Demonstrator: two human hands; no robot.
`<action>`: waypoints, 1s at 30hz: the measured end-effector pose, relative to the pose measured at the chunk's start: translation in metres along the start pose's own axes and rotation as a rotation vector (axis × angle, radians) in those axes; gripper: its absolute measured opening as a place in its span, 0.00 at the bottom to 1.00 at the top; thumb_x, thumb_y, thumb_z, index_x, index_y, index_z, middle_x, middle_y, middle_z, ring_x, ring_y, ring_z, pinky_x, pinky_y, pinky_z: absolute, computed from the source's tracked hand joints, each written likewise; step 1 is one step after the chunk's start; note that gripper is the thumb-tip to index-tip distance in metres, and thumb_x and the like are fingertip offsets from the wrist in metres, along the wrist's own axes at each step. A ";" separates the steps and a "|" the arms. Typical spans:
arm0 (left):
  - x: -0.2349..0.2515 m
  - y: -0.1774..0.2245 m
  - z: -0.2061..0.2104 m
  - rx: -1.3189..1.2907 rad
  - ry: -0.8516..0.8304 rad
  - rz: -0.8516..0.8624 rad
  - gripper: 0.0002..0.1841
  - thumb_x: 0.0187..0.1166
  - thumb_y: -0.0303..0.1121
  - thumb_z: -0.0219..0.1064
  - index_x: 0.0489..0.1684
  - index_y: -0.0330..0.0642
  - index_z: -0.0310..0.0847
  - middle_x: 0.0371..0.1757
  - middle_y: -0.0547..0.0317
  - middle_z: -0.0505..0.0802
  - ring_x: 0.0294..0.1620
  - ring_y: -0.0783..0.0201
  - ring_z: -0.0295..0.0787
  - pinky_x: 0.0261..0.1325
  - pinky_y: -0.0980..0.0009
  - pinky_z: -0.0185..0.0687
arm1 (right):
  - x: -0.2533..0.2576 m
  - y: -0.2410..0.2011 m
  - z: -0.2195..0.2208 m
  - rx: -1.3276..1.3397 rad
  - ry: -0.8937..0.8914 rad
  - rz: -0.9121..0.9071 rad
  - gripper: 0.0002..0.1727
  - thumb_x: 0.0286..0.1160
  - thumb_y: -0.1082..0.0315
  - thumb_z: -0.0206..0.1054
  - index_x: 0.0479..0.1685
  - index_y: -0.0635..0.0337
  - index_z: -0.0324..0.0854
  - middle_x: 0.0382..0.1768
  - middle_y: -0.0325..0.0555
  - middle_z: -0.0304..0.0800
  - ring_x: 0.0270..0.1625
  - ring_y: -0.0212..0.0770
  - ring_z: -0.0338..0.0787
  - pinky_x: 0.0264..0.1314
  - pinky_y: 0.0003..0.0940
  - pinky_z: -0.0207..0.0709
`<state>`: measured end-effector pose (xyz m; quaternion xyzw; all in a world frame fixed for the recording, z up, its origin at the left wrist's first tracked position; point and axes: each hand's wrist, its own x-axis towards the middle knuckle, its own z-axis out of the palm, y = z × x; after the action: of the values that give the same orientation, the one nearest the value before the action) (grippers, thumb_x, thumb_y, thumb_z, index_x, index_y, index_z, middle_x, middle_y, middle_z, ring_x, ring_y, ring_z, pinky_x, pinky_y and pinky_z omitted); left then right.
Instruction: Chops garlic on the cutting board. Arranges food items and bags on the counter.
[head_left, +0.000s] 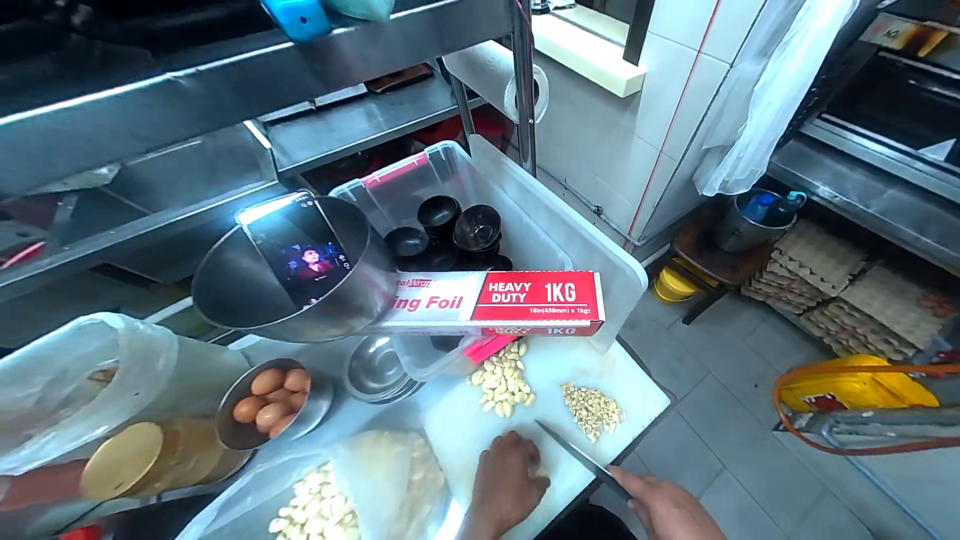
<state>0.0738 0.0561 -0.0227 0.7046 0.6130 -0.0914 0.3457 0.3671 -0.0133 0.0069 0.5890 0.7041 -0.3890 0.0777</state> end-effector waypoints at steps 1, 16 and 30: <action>0.002 -0.006 -0.006 -0.047 0.072 -0.027 0.26 0.66 0.62 0.72 0.59 0.62 0.90 0.61 0.64 0.91 0.67 0.57 0.85 0.68 0.47 0.83 | 0.000 0.002 0.000 0.015 0.008 0.013 0.29 0.88 0.59 0.57 0.89 0.29 0.67 0.59 0.50 0.93 0.57 0.55 0.94 0.59 0.60 0.87; 0.011 0.000 0.025 -0.115 0.210 -0.011 0.15 0.84 0.46 0.60 0.52 0.52 0.92 0.52 0.63 0.95 0.55 0.64 0.93 0.61 0.58 0.90 | -0.027 -0.027 -0.008 -0.089 -0.017 0.059 0.31 0.89 0.60 0.53 0.91 0.26 0.62 0.56 0.53 0.92 0.48 0.59 0.95 0.46 0.63 0.87; 0.023 -0.024 -0.007 -0.110 0.347 -0.022 0.20 0.82 0.49 0.64 0.64 0.51 0.89 0.54 0.58 0.94 0.54 0.60 0.92 0.62 0.55 0.90 | -0.002 0.005 0.004 0.051 -0.011 0.040 0.30 0.89 0.58 0.57 0.90 0.27 0.65 0.59 0.49 0.94 0.58 0.55 0.94 0.61 0.62 0.86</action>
<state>0.0546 0.0784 -0.0396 0.6830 0.6752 0.0612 0.2718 0.3711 -0.0174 0.0033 0.6025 0.6817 -0.4084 0.0740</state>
